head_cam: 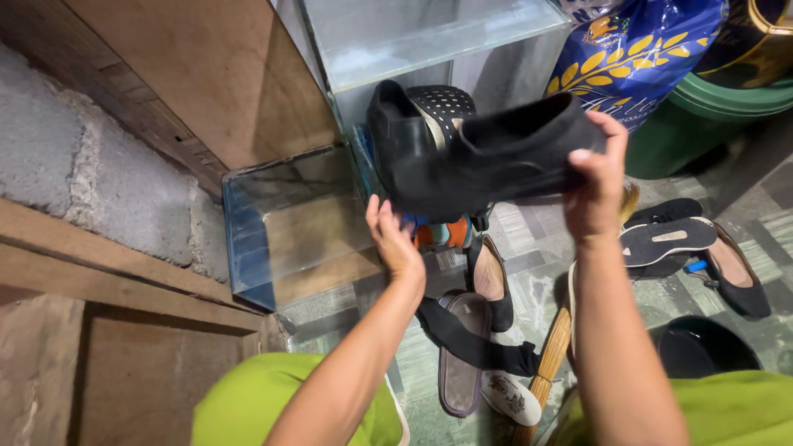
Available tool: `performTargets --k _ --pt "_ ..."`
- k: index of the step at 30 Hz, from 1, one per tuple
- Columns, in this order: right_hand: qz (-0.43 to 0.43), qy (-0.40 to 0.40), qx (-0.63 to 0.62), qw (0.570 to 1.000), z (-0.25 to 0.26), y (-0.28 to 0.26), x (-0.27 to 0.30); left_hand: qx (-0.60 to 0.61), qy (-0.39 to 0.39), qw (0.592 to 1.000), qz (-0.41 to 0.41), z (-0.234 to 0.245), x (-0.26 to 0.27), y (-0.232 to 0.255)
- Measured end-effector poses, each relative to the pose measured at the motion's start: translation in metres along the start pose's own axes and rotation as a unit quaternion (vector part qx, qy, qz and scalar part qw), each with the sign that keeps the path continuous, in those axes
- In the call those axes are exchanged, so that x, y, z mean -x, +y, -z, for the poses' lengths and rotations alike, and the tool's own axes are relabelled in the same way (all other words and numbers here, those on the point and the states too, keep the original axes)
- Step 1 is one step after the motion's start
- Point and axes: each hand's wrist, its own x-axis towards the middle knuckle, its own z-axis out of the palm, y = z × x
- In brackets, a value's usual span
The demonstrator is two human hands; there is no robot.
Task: The person sits on the floor and wipes several pairs of shoes with a black cloth. They clean a black slip-on shoe, a black sneaker, and a black-and-white sneaker, then place them on a glass shelf.
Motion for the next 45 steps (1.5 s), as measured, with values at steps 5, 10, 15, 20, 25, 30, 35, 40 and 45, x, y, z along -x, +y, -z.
performTargets --k 5,10,15,20,25,30,35,40,45 --pt "-0.126 -0.015 0.001 0.992 -0.006 -0.012 -0.016 -0.063 -0.083 0.965 0.240 0.012 0.030 0.041" --pt "-0.237 -0.037 0.054 0.969 -0.047 0.026 -0.019 0.083 -0.101 0.942 0.310 0.020 0.024 0.028" --pt "0.038 -0.289 0.280 0.915 -0.089 0.070 0.020 0.175 -0.112 0.948 0.240 0.005 -0.005 0.003" --pt "-0.183 -0.132 0.259 0.939 -0.122 0.107 -0.024 0.110 -0.028 0.966 0.232 -0.008 -0.026 0.014" --pt "-0.134 -0.128 0.475 0.860 -0.140 0.133 -0.072 0.039 -0.013 0.973 0.229 -0.014 -0.025 0.025" --pt "-0.124 -0.131 0.577 0.796 -0.139 0.135 -0.079 -0.112 -0.060 0.991 -0.044 -0.024 -0.023 0.016" --pt "-0.098 -0.154 0.629 0.755 -0.144 0.137 -0.077 -0.170 -0.111 0.977 -0.071 -0.027 -0.025 0.009" --pt "0.025 -0.120 0.451 0.884 -0.132 0.125 -0.076 -0.109 -0.141 0.980 -0.087 -0.018 -0.037 0.006" --pt "-0.119 -0.002 0.476 0.871 -0.110 0.085 -0.074 -0.314 0.099 0.942 0.056 -0.011 -0.045 -0.021"
